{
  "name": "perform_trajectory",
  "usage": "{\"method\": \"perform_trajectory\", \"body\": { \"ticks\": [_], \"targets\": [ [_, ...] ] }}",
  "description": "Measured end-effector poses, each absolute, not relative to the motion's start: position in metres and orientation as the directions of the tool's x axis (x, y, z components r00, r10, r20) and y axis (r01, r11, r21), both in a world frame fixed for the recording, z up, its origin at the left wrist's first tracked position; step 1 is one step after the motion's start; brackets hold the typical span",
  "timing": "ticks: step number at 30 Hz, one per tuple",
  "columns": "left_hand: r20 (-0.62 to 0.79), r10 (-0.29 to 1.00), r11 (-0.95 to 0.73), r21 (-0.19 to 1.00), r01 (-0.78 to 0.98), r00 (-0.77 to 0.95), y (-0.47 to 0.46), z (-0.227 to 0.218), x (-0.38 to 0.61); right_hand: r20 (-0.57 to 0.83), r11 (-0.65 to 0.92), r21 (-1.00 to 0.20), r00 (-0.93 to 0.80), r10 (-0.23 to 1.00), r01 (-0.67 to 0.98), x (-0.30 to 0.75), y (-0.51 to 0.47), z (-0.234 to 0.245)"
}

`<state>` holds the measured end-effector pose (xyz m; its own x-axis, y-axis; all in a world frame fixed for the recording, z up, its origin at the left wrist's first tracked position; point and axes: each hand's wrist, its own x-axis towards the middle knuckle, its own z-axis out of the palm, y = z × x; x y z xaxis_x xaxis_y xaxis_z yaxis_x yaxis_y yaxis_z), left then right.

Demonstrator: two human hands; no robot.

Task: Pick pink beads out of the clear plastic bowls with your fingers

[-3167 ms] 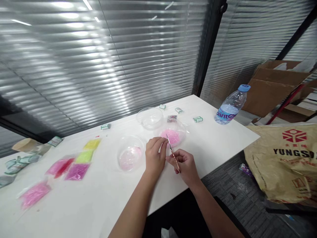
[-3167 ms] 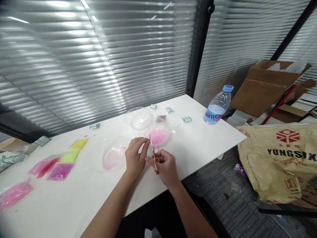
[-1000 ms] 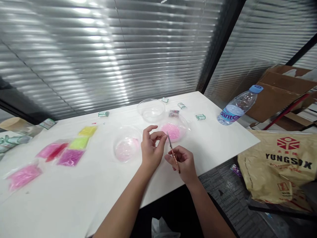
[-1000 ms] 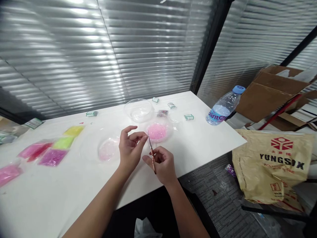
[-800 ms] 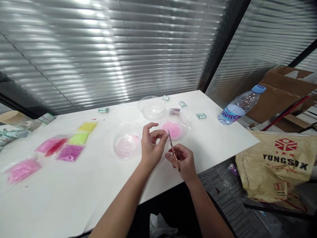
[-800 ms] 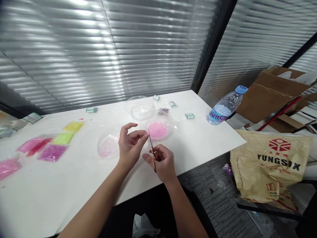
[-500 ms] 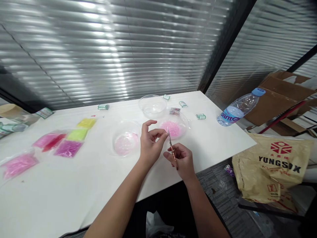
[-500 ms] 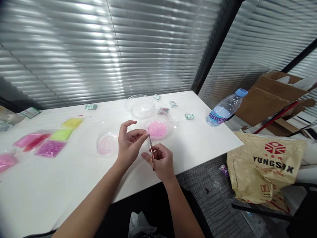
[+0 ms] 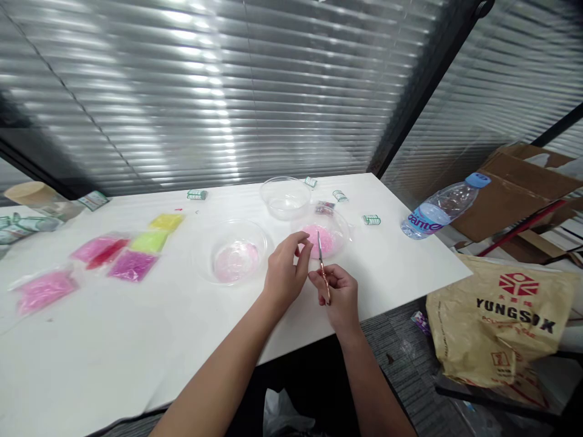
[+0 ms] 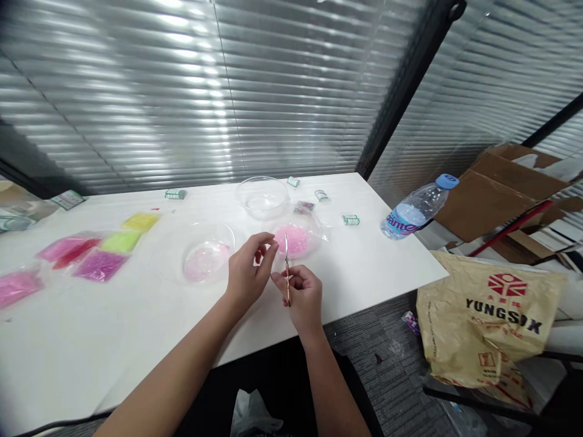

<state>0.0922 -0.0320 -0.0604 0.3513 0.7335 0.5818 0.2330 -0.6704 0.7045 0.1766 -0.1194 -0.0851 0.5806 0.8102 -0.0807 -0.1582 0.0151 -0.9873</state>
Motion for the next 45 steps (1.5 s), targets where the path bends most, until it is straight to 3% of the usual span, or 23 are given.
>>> {"method": "perform_trajectory", "body": {
  "ticks": [8,15,17,19,21,23,26,28,35,45],
  "targets": [
    [0.6,0.595,-0.799,0.372,0.472,0.535,-0.037,-0.063,0.089,-0.083,0.083,-0.968,0.618,0.781,-0.235,0.178,-0.119,-0.093],
    [0.711,0.529,-0.826,0.306,0.474,0.463,-0.043,-0.04,0.074,-0.077,0.093,-0.962,0.583,0.809,-0.257,0.179,-0.124,-0.095],
    [0.735,0.519,-0.835,0.326,0.444,0.437,-0.033,-0.02,0.058,-0.082,0.08,-0.966,0.581,0.81,-0.247,0.179,-0.125,-0.096],
    [0.731,0.601,-0.765,0.408,0.498,0.323,-0.017,-0.001,0.039,-0.09,0.062,-0.97,0.583,0.808,-0.236,0.178,-0.126,-0.095],
    [0.594,0.718,-0.678,0.481,0.556,0.362,0.001,0.014,0.022,-0.099,0.041,-0.974,0.582,0.807,-0.223,0.178,-0.126,-0.095],
    [0.325,0.85,-0.526,0.475,0.706,0.414,0.016,0.02,0.01,-0.105,0.022,-0.978,0.578,0.809,-0.208,0.178,-0.126,-0.094],
    [-0.083,0.898,-0.396,0.277,0.875,0.433,0.027,0.014,0.008,-0.108,-0.002,-0.983,0.567,0.817,-0.185,0.179,-0.126,-0.093],
    [-0.205,0.886,-0.383,0.18,0.906,0.415,0.029,0.007,0.013,-0.11,-0.01,-0.983,0.554,0.825,-0.181,0.179,-0.126,-0.094],
    [-0.27,0.872,-0.387,0.133,0.912,0.409,0.031,-0.005,0.023,-0.134,-0.032,-0.98,0.525,0.841,-0.198,0.178,-0.127,-0.097],
    [-0.265,0.85,-0.413,0.2,0.888,0.455,0.032,-0.012,0.007,-0.131,-0.029,-0.98,0.54,0.831,-0.195,0.178,-0.127,-0.096]
  ]
}}
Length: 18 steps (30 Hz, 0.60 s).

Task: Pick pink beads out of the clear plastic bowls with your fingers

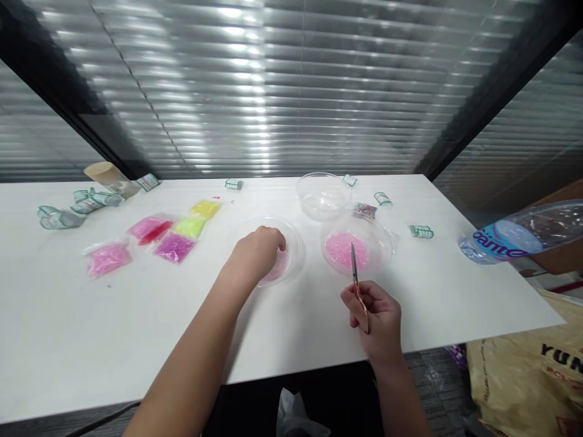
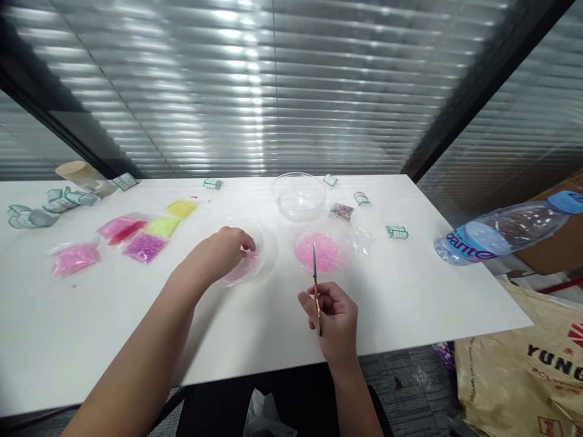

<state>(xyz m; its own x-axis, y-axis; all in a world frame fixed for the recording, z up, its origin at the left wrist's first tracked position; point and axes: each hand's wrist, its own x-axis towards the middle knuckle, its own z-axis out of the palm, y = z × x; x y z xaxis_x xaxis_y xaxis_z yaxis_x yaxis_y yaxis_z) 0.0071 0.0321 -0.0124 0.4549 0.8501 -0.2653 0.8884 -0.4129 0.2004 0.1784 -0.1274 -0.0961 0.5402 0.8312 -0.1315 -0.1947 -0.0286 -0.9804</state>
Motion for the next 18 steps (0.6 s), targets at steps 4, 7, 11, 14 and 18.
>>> {"method": "perform_trajectory", "body": {
  "ticks": [4,7,11,14,18],
  "targets": [
    [-0.24,0.85,-0.424,0.218,0.879,0.469,0.033,-0.016,0.0043,-0.132,-0.024,-0.98,0.556,0.821,-0.197,0.1783,-0.1261,-0.0953],
    [-0.241,0.85,-0.422,0.218,0.88,0.468,0.0325,-0.0155,0.003,-0.127,-0.022,-0.981,0.557,0.821,-0.191,0.1778,-0.1263,-0.0942],
    [-0.224,0.858,-0.406,0.257,0.877,0.463,0.0333,-0.0141,-0.0003,-0.128,-0.029,-0.983,0.559,0.819,-0.182,0.1774,-0.1265,-0.093],
    [-0.209,0.853,-0.414,0.287,0.864,0.478,0.0342,-0.0156,-0.0025,-0.137,-0.033,-0.981,0.568,0.812,-0.189,0.1773,-0.1262,-0.093],
    [-0.236,0.815,-0.463,0.282,0.84,0.528,0.0327,-0.0181,-0.0009,-0.137,-0.031,-0.981,0.572,0.808,-0.192,0.1776,-0.1266,-0.0938]
  ]
}}
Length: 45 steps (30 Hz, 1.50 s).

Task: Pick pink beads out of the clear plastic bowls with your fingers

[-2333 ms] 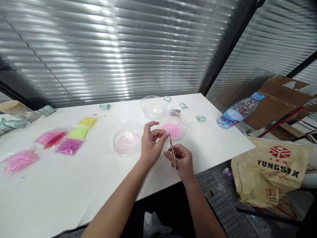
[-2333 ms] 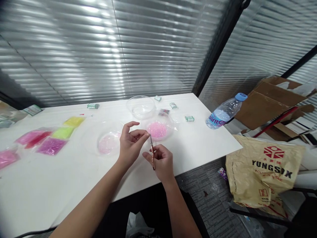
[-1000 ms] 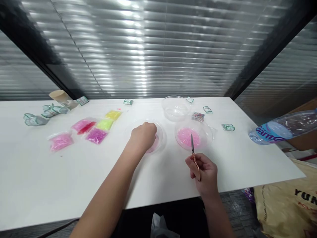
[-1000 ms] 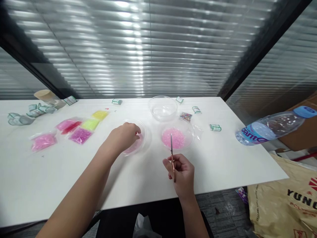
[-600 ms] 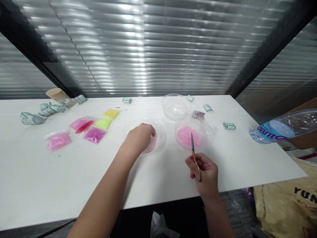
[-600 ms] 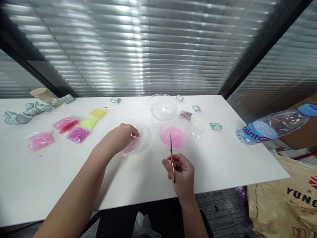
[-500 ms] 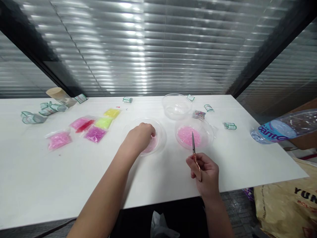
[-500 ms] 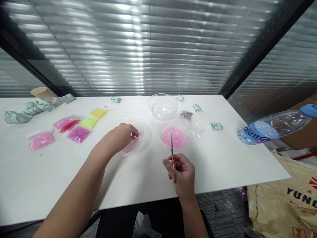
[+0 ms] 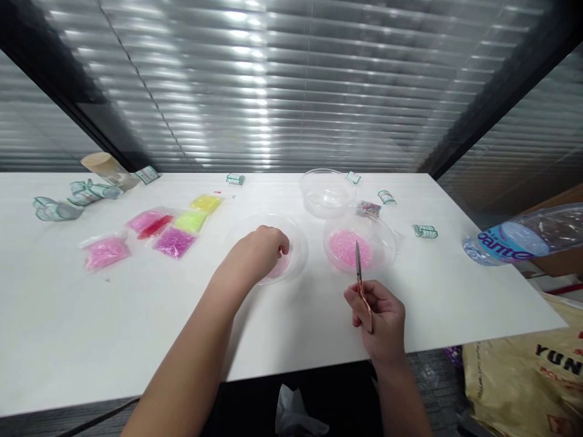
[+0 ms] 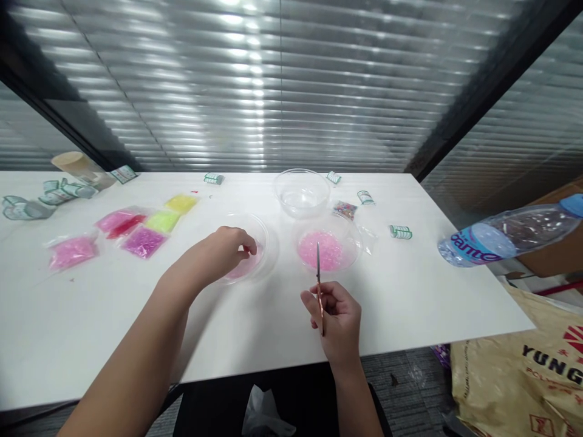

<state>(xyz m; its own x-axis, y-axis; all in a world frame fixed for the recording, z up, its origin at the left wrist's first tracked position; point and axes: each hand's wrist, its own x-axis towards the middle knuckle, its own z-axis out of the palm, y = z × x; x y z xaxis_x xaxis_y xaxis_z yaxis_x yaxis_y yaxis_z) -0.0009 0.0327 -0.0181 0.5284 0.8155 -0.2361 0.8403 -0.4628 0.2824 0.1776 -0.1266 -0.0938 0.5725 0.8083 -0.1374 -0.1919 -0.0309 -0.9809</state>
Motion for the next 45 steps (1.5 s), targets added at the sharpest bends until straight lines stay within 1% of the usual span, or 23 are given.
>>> {"method": "perform_trajectory", "body": {
  "ticks": [7,13,16,21,24,28,30,32,35,38,45],
  "targets": [
    [-0.283,0.815,-0.442,0.26,0.859,0.505,0.029,-0.016,0.003,-0.125,-0.036,-0.986,0.566,0.815,-0.165,0.178,-0.128,-0.093],
    [-0.24,0.815,-0.463,0.279,0.841,0.528,0.028,-0.017,0.002,-0.108,-0.039,-0.99,0.553,0.826,-0.136,0.179,-0.128,-0.095],
    [-0.159,0.818,-0.482,0.336,0.809,0.553,0.027,-0.013,0.002,-0.107,-0.04,-0.99,0.548,0.829,-0.133,0.179,-0.128,-0.095],
    [0.062,0.801,-0.526,0.549,0.65,0.595,0.02,0.004,0.002,-0.076,-0.03,-0.995,0.503,0.861,-0.098,0.179,-0.129,-0.092],
    [0.122,0.787,-0.52,0.658,0.544,0.605,0.015,0.008,0.003,-0.031,-0.004,-0.998,0.428,0.903,-0.064,0.181,-0.131,-0.091],
    [0.196,0.749,-0.535,0.743,0.402,0.633,0.012,0.005,0.005,0.009,0.033,-0.996,0.291,0.957,-0.078,0.186,-0.134,-0.087],
    [0.264,0.705,-0.571,0.762,0.306,0.658,0.01,0.003,0.007,0.009,0.024,-0.997,0.186,0.982,-0.079,0.188,-0.136,-0.086],
    [0.335,0.64,-0.62,0.756,0.208,0.691,0.007,0.002,0.008,0.002,0.006,-0.998,0.077,0.997,-0.055,0.188,-0.136,-0.085],
    [0.388,0.554,-0.663,0.741,0.108,0.737,0.002,0.0,0.01,-0.012,-0.013,-0.999,-0.029,1.0,-0.038,0.188,-0.137,-0.086],
    [0.395,0.512,-0.662,0.747,0.058,0.763,-0.002,-0.001,0.011,-0.029,-0.031,-0.998,-0.042,0.999,-0.059,0.189,-0.138,-0.086],
    [0.431,0.468,-0.664,0.748,-0.015,0.772,-0.003,-0.001,0.008,-0.042,-0.05,-0.992,-0.064,0.997,-0.119,0.19,-0.139,-0.083]
  ]
}}
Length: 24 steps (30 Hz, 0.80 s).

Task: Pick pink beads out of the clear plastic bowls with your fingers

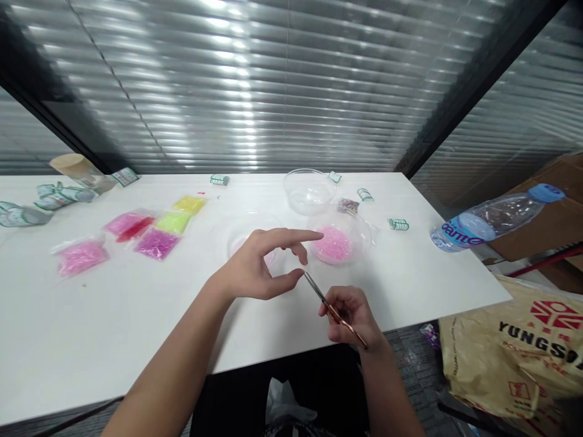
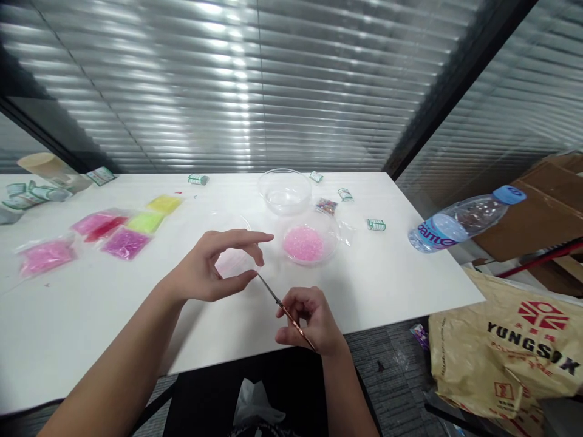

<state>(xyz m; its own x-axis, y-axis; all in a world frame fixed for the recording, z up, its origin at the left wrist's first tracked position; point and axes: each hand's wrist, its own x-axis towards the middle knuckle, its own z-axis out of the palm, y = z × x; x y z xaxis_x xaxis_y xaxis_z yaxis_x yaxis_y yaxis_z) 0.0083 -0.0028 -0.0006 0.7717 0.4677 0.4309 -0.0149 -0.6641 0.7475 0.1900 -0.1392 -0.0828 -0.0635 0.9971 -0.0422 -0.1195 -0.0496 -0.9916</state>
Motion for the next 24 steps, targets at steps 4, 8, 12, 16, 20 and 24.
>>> {"method": "perform_trajectory", "body": {
  "ticks": [4,8,12,16,20,24],
  "targets": [
    [0.416,0.437,-0.67,0.742,-0.02,0.798,-0.0044,0.0011,0.0082,-0.025,-0.032,-0.991,-0.061,0.998,-0.127,0.19,-0.139,-0.0816],
    [0.381,0.422,-0.673,0.74,0.003,0.822,-0.0061,0.0013,0.0083,-0.033,-0.039,-0.995,-0.067,0.997,-0.087,0.1906,-0.1385,-0.0811],
    [0.355,0.393,-0.67,0.742,0.0,0.848,-0.0065,0.0009,0.0088,-0.011,-0.015,-0.998,-0.066,0.998,-0.059,0.1911,-0.1379,-0.08],
    [0.342,0.354,-0.667,0.745,-0.021,0.871,-0.007,0.0011,0.0099,-0.013,-0.016,-0.999,-0.072,0.997,-0.043,0.1915,-0.1385,-0.0806],
    [0.317,0.325,-0.662,0.749,-0.025,0.891,-0.0082,0.0024,0.0108,-0.012,-0.019,-0.997,-0.088,0.996,-0.074,0.1923,-0.1397,-0.0836],
    [0.304,0.311,-0.664,0.747,-0.023,0.901,-0.0088,0.0025,0.0115,0.001,-0.01,-0.993,-0.097,0.995,-0.114,0.1927,-0.1401,-0.0857]
  ]
}}
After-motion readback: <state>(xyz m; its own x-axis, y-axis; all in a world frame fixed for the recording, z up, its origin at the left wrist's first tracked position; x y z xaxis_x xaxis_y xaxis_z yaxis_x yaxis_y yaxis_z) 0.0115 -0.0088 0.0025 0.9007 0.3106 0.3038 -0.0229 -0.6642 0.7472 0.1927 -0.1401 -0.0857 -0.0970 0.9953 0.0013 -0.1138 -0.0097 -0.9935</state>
